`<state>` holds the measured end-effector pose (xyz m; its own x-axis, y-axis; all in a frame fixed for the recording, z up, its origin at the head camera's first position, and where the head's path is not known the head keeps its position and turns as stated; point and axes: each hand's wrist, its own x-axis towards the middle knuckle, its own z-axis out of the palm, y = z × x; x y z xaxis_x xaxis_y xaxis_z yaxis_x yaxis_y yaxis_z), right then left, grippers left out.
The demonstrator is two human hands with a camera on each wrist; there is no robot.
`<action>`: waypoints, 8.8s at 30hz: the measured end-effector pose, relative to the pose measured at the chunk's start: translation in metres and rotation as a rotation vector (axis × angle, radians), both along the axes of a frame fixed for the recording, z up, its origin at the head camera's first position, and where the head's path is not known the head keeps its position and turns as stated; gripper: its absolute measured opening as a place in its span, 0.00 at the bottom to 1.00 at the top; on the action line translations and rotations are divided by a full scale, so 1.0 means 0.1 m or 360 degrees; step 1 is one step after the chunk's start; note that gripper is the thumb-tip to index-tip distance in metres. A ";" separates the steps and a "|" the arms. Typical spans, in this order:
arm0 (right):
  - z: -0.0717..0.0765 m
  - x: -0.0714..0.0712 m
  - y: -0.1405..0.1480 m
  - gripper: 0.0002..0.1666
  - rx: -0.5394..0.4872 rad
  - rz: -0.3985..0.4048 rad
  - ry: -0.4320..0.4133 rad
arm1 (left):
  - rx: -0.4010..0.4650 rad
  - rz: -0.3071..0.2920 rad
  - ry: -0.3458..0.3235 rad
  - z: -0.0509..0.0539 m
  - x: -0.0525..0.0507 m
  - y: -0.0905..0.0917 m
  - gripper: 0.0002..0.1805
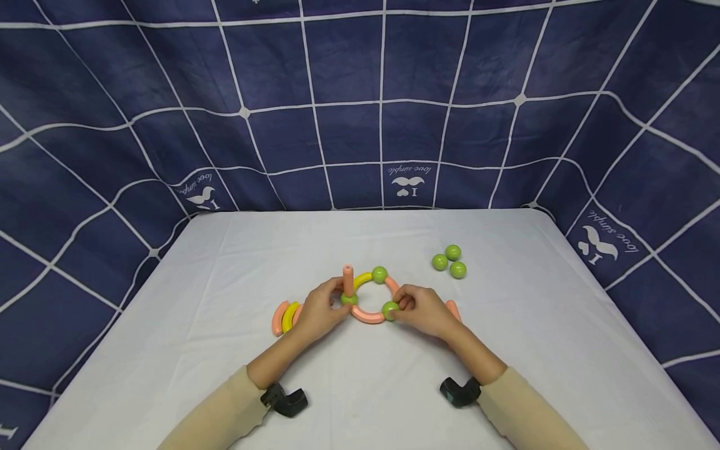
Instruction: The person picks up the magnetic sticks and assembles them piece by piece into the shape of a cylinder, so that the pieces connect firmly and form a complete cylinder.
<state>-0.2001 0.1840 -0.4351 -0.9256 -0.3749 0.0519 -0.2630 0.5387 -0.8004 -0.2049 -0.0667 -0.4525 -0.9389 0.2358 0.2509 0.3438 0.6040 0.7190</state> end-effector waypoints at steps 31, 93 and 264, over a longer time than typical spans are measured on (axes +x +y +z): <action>0.11 0.21 0.21 0.13 0.0018 -0.0101 0.0048 | 0.0121 0.0045 0.0003 -0.08 -0.09 0.00 0.20; 0.10 0.34 0.75 0.15 0.0283 -0.0616 0.0208 | 0.0133 0.0069 -0.0005 -0.15 -0.09 -0.01 0.18; 0.06 -0.03 0.05 0.15 0.0307 0.0023 0.0112 | -0.0204 -0.0103 -0.0014 0.16 0.19 0.02 0.16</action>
<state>-0.2026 0.1892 -0.4293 -0.9168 -0.3972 0.0421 -0.3234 0.6762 -0.6619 -0.1856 -0.0645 -0.4363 -0.9227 0.3254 0.2067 0.3790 0.6680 0.6405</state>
